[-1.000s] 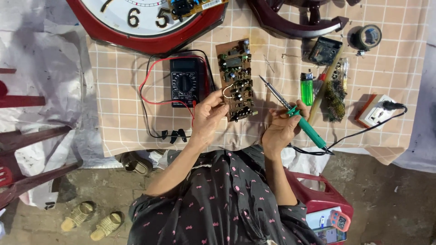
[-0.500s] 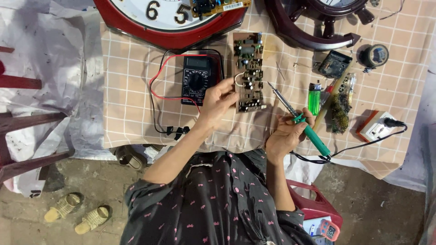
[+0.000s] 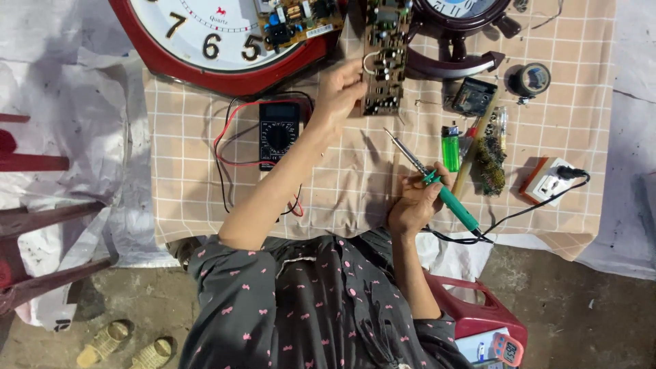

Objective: Testing and soldering components on a circuit board using a multimeter and soldering iron.

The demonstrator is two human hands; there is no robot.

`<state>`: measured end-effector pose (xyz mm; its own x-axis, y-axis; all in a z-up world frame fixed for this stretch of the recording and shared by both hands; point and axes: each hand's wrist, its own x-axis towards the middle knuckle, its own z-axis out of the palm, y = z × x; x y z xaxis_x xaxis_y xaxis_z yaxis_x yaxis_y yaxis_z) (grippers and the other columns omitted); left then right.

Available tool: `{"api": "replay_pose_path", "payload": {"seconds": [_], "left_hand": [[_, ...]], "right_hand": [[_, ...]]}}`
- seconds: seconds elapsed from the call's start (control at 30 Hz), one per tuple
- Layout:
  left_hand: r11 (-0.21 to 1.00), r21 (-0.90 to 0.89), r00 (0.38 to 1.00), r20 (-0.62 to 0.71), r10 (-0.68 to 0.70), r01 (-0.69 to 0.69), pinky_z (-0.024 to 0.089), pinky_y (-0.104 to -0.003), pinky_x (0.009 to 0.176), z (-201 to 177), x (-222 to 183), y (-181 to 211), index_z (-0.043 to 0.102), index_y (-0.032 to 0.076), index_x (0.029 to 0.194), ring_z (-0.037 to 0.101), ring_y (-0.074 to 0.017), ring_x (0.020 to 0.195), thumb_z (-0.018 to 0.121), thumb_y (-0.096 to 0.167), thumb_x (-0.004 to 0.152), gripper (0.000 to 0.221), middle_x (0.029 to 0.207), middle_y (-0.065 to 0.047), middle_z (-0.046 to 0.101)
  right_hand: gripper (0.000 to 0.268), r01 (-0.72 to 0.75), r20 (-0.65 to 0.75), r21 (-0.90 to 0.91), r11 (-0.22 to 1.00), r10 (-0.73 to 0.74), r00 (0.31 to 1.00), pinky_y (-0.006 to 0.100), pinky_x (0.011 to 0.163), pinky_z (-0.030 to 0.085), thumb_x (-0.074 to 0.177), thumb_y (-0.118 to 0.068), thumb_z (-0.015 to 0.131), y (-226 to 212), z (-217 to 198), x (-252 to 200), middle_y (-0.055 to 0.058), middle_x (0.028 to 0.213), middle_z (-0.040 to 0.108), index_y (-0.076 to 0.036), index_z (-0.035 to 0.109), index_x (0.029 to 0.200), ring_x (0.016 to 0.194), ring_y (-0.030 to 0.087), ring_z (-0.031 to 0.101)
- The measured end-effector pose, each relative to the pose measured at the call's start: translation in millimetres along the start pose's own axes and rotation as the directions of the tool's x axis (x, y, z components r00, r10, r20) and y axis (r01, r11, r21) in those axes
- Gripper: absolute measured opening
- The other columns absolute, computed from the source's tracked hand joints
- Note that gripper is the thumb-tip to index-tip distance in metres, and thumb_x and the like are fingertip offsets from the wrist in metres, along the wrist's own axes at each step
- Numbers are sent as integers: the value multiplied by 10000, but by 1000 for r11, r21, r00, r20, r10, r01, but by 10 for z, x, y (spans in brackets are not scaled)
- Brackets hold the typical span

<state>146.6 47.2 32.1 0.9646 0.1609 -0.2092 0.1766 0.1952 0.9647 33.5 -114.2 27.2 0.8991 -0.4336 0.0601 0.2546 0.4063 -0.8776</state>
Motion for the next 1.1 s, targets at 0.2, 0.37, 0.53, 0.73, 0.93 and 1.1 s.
{"api": "replay_pose_path", "payload": {"seconds": [0.2,0.37,0.53,0.73,0.93,1.1], "left_hand": [[996,-43,996,-12,-83,83,406,-343,989,202,372,86,381,-39,1234,422,-317,1189,555,-26,696,565,1279,-199,433],[995,-90,999,12,-49,50,396,-355,988,236,556,-66,340,-60,1253,378,-340,1211,572,-2,706,596,1303,-227,381],[996,8,996,-14,-92,92,463,-298,938,296,543,-6,382,-13,1241,457,-299,1162,575,-43,748,530,1295,-171,419],[936,326,987,-137,-87,128,359,-100,353,327,361,201,495,168,1194,337,-18,347,626,78,770,453,1013,-56,663],[972,232,997,-55,49,-35,489,-127,511,249,428,-161,460,12,1211,544,-83,583,591,-30,773,459,907,-88,622],[934,185,948,-37,317,-305,533,-311,682,60,269,-290,622,156,1032,647,-214,782,648,245,759,288,873,-127,622]], "right_hand": [[270,-11,7,-9,1000,11,1000,242,581,458,910,-285,436,-20,-6,-5,54,935,469,-71,483,1067,652,125,500],[272,14,35,-20,1000,-13,999,231,570,458,900,-306,457,-66,30,5,40,902,479,-72,486,1038,629,108,501],[290,-2,46,-35,999,3,999,231,570,457,899,-321,450,-86,52,6,41,874,487,-62,484,1026,612,116,512],[264,-28,32,-5,1000,28,999,266,598,481,901,-290,443,-75,73,-7,56,753,498,-54,487,1011,603,131,519],[258,28,51,-39,999,-26,998,249,565,478,910,-275,445,17,7,7,64,871,500,-51,494,1028,605,132,521],[324,32,16,-69,997,-31,999,295,655,530,931,-283,360,248,-249,59,137,945,491,-15,408,1109,617,143,514]]}}
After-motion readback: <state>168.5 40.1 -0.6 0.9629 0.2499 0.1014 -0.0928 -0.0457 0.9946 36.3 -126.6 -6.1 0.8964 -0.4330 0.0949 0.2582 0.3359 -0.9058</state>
